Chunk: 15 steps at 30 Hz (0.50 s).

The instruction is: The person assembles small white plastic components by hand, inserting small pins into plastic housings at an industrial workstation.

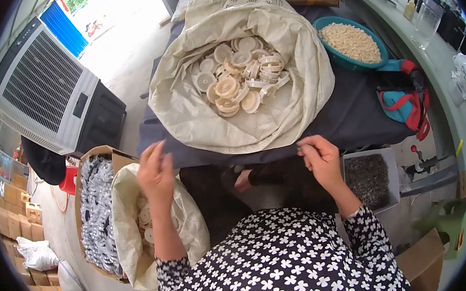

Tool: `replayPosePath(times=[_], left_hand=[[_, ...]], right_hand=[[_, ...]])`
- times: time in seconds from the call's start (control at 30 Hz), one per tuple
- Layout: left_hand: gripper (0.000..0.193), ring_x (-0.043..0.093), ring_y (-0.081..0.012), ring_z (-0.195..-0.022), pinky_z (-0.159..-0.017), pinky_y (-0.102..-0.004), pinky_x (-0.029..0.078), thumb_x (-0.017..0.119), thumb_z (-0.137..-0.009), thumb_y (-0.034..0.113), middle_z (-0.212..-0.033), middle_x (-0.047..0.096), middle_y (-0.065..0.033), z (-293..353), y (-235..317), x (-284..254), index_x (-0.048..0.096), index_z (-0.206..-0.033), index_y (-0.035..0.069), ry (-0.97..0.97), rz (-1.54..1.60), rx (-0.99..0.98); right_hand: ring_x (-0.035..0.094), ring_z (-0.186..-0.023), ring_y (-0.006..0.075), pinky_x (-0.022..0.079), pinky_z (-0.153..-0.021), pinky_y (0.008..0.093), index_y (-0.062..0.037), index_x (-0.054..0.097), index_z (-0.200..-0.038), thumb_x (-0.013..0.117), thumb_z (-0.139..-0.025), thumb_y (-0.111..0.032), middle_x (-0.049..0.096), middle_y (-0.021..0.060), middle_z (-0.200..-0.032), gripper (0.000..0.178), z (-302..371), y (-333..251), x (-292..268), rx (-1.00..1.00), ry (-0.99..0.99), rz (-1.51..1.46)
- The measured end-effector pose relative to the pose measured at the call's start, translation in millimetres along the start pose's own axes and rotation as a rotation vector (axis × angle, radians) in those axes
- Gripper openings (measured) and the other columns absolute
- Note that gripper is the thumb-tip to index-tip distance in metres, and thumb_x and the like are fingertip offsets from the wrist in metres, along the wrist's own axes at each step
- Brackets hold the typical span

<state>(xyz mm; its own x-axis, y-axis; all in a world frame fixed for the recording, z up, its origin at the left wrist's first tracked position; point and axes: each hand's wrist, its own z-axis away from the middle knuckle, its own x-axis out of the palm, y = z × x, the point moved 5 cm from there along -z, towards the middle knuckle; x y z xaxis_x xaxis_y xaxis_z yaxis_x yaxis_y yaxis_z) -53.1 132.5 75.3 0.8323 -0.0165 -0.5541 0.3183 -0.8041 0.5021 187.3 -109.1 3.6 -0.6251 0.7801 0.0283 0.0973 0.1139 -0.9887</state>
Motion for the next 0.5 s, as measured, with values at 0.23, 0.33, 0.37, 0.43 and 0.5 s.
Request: replayPosePath(times=[0.23,0.33,0.37,0.43,0.5], left_hand=[[0.02,0.056,-0.0339,-0.081,-0.068,-0.0438,0.047,0.052,-0.075,0.012,-0.088,0.06,-0.0173,-88.9,26.7,121.3,0.06,-0.091,0.004,-0.302,-0.123,0.242],[0.014,0.056,-0.032,-0.078,-0.066,-0.0415,0.047,0.054,-0.07,0.012,-0.079,0.059,-0.0142,-84.7,12.1,183.4,0.057,-0.081,0.004,-0.385,-0.237,0.317],[0.014,0.056,-0.0314,-0.078,-0.067,-0.0406,0.047,0.055,-0.069,0.012,-0.079,0.059,-0.0126,-78.7,-0.8,189.8,0.057,-0.081,0.005,-0.415,-0.279,0.305],[0.015,0.056,-0.031,-0.08,-0.068,-0.0399,0.047,0.056,-0.068,0.012,-0.081,0.06,-0.011,-77.8,-1.3,185.2,0.058,-0.081,0.005,-0.393,-0.267,0.26],[0.016,0.057,-0.0319,-0.081,-0.069,-0.0399,0.047,0.059,-0.065,0.012,-0.081,0.061,-0.0114,-85.1,4.0,183.4,0.058,-0.079,0.005,-0.364,-0.19,0.207]], right_hand=[[0.05,-0.068,0.0107,0.042,-0.063,0.0244,0.0012,0.055,-0.079,0.052,-0.077,0.0,0.054,0.0022,-0.071,0.004,48.1,106.4,-161.5,0.132,0.454,0.454],[0.05,-0.066,0.0156,0.043,-0.065,0.0301,0.0019,0.053,-0.073,0.049,-0.073,-0.001,0.054,0.0063,-0.069,0.005,99.0,169.6,-246.8,0.041,0.586,0.746],[0.049,-0.066,0.0171,0.042,-0.061,0.0329,0.0042,0.051,-0.07,0.05,-0.072,-0.001,0.053,0.0084,-0.067,0.006,111.0,188.3,-259.4,0.141,0.601,0.82],[0.052,-0.065,0.0318,0.041,-0.059,0.0414,0.0073,0.05,-0.066,0.05,-0.074,-0.007,0.054,0.0195,-0.068,0.017,140.9,224.8,-296.1,0.232,0.631,1.093],[0.053,-0.065,0.0374,0.04,-0.059,0.0445,0.008,0.051,-0.066,0.05,-0.076,-0.01,0.054,0.0235,-0.07,0.021,159.6,279.7,-366.9,0.185,0.584,1.104]])
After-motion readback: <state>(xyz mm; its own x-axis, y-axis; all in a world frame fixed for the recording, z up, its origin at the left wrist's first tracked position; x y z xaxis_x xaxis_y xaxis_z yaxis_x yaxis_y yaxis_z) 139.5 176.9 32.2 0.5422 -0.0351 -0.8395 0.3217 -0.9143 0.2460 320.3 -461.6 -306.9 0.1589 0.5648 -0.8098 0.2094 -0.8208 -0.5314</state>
